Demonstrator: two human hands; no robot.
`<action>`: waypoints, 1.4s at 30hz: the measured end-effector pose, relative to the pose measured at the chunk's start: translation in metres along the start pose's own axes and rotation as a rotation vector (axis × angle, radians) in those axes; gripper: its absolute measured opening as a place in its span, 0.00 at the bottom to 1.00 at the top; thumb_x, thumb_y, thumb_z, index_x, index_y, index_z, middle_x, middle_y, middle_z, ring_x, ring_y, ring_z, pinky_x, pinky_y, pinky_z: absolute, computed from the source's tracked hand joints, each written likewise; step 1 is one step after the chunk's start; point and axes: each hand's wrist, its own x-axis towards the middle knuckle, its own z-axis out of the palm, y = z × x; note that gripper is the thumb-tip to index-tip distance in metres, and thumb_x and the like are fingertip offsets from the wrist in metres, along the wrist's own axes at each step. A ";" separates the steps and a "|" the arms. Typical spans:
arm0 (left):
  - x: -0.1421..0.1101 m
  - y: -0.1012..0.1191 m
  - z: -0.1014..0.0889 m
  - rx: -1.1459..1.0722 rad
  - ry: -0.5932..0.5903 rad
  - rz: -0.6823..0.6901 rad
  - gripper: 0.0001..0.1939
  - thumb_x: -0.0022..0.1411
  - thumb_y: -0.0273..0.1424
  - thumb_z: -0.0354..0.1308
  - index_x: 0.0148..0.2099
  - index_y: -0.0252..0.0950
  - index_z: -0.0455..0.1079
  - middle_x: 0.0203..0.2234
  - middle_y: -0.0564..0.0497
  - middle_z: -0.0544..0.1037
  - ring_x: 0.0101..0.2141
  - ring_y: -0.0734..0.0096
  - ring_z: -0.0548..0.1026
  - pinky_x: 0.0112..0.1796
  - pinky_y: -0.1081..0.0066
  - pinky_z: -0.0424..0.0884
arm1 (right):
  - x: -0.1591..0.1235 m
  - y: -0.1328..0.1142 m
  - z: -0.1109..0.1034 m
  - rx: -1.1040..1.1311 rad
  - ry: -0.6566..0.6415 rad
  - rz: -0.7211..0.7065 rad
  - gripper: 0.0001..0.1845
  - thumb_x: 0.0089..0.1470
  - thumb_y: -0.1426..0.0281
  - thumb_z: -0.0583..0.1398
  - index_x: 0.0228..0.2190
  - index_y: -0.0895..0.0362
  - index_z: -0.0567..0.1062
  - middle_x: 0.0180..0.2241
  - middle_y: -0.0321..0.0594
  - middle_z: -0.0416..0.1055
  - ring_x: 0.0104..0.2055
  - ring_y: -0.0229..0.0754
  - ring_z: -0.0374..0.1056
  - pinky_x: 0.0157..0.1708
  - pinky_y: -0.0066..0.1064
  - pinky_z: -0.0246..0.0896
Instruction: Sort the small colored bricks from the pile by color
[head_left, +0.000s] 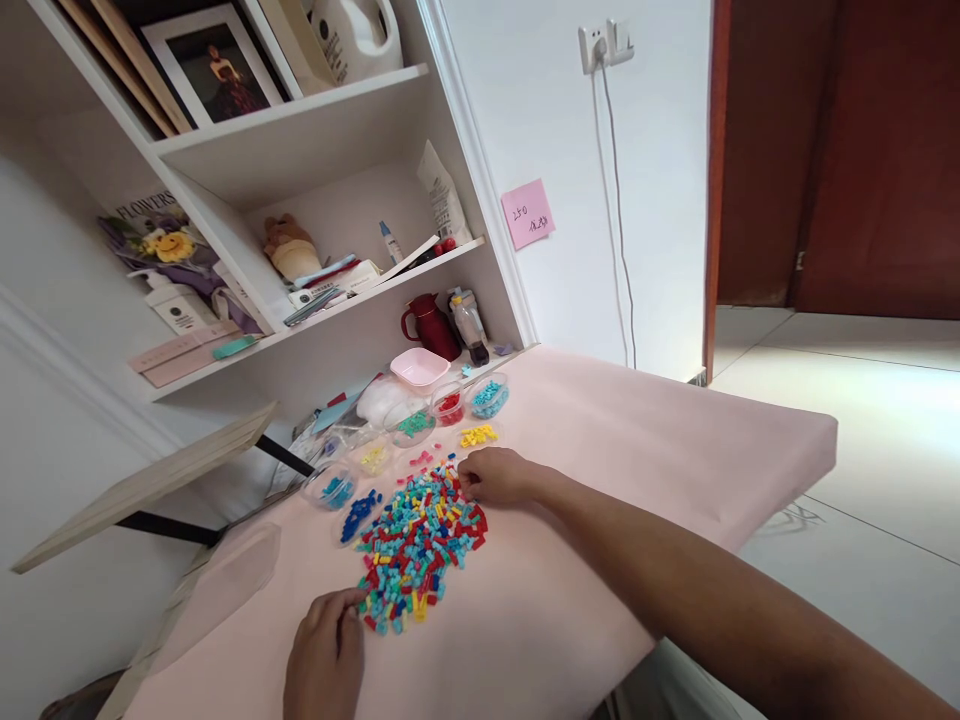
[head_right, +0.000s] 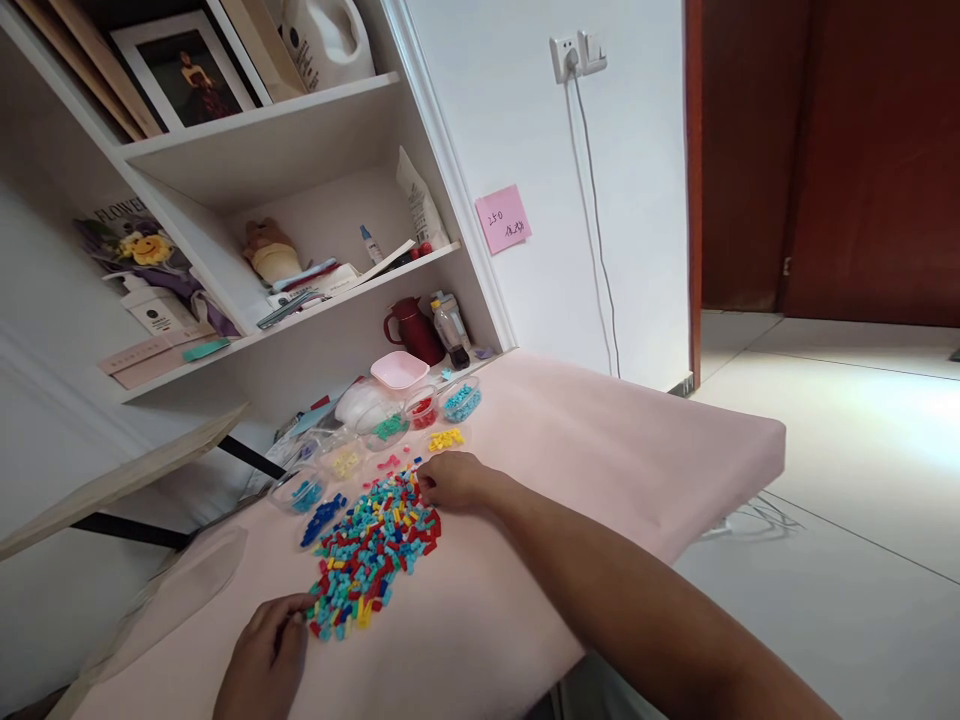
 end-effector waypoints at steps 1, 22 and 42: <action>0.000 0.000 0.000 0.000 0.000 0.000 0.17 0.53 0.39 0.46 0.38 0.40 0.74 0.38 0.47 0.76 0.43 0.60 0.72 0.46 0.59 0.67 | 0.000 0.000 0.000 0.000 0.000 0.000 0.07 0.49 0.62 0.60 0.30 0.52 0.73 0.34 0.35 0.74 0.36 0.40 0.66 0.26 0.26 0.47; -0.001 0.006 -0.002 0.011 0.031 0.023 0.16 0.53 0.38 0.48 0.36 0.40 0.74 0.36 0.47 0.77 0.41 0.60 0.73 0.44 0.60 0.69 | -0.001 -0.001 -0.002 -0.016 -0.025 0.000 0.08 0.49 0.62 0.61 0.32 0.52 0.73 0.35 0.35 0.74 0.38 0.41 0.66 0.26 0.26 0.47; -0.002 0.008 -0.002 0.026 0.025 0.025 0.16 0.54 0.37 0.47 0.37 0.40 0.74 0.37 0.47 0.77 0.41 0.60 0.73 0.44 0.61 0.69 | -0.001 -0.002 -0.002 -0.009 -0.028 0.003 0.07 0.48 0.63 0.61 0.30 0.52 0.73 0.35 0.35 0.74 0.38 0.41 0.66 0.27 0.26 0.48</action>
